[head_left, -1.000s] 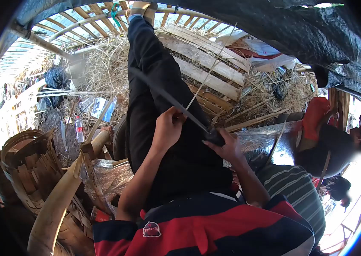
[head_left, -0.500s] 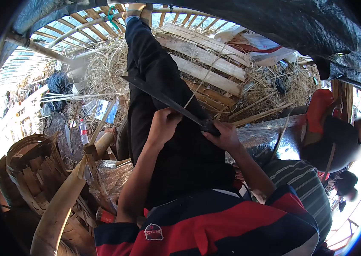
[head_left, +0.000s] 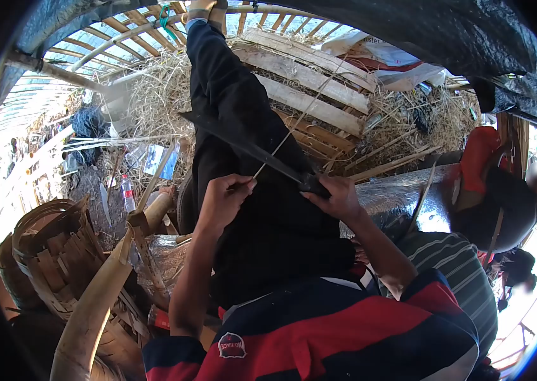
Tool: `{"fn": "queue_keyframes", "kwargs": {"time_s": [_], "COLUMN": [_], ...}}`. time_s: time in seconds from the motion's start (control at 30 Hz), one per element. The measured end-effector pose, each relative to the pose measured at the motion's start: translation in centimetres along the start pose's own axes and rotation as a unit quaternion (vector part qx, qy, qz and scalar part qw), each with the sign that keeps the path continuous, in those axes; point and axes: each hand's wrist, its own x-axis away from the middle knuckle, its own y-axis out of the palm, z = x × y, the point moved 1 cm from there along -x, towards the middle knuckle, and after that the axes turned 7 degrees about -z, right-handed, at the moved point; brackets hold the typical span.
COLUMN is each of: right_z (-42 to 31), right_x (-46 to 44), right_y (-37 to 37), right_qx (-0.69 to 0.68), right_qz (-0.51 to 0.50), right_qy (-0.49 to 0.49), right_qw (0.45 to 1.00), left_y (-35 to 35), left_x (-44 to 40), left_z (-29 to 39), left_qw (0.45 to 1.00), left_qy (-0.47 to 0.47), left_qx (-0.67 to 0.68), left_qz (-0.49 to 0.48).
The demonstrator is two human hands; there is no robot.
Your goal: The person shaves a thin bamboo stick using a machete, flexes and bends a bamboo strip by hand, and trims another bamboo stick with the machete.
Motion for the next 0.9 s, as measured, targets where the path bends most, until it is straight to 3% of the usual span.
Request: {"fn": "queue_keyframes", "kwargs": {"time_s": [0.1, 0.17, 0.2, 0.3, 0.9], "right_z": [-0.7, -1.4, -1.4, -1.0, -1.0], "right_x": [-0.3, -0.7, -0.6, -0.2, -0.3], "right_y": [-0.3, -0.6, -0.7, -0.6, -0.3], "right_qx": [0.000, -0.012, -0.009, 0.028, 0.022], "right_qz": [-0.027, -0.011, -0.011, -0.021, -0.009], "right_qy": [-0.028, -0.056, -0.053, -0.018, -0.040], "right_qw": [0.999, 0.998, 0.998, 0.999, 0.999], "left_y": [1.7, 2.8, 3.0, 3.3, 0.4], "left_x": [-1.0, -2.6, -2.3, -2.5, 0.3], "left_z": [0.1, -0.3, 1.0, 0.6, 0.2], "left_qw": [0.998, 0.984, 0.994, 0.998, 1.000], "left_qy": [0.057, 0.167, 0.105, 0.067, 0.004], "left_qx": [-0.003, -0.048, -0.017, 0.001, -0.017], "left_qz": [0.025, 0.035, 0.016, 0.013, -0.004]}}
